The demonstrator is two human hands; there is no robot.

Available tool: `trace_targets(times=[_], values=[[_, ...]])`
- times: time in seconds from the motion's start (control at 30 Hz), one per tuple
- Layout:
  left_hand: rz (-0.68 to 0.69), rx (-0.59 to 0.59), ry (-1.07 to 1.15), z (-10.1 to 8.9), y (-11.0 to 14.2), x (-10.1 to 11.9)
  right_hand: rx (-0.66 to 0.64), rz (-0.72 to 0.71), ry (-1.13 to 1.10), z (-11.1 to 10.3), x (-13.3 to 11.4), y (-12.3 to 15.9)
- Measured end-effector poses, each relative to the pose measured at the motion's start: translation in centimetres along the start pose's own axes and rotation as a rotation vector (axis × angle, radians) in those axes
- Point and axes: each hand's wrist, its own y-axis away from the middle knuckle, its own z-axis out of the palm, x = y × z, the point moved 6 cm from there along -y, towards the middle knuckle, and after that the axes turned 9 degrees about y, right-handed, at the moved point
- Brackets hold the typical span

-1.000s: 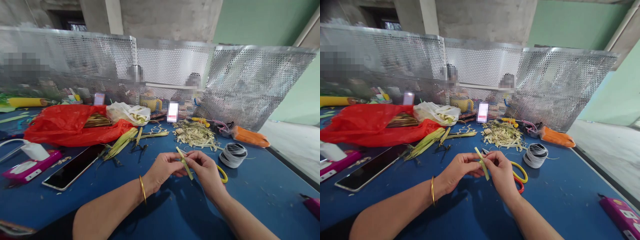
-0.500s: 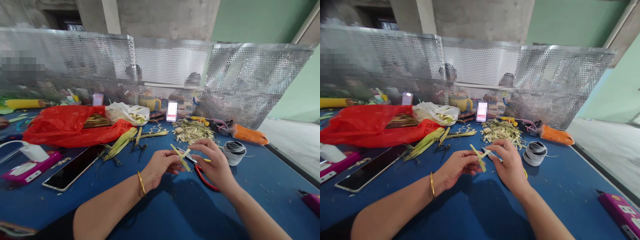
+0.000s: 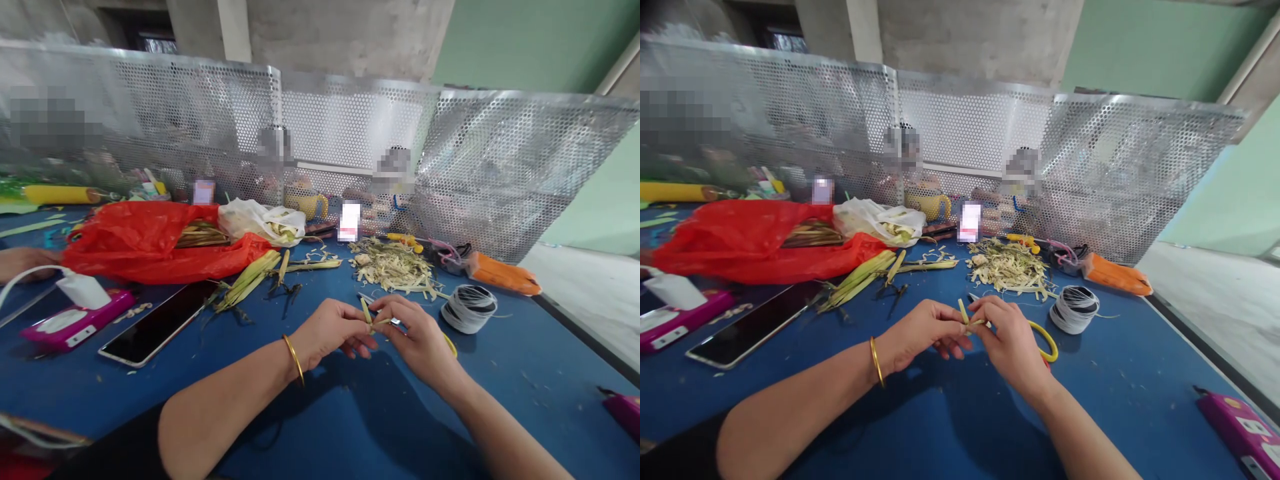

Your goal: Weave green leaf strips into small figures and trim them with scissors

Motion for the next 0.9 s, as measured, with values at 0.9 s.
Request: trace_targets(times=[0.9], values=[[0.233, 0.009, 0.216, 0.6, -0.1, 1.0, 0.2, 0.315, -0.456, 0.6, 1.1, 0.5]])
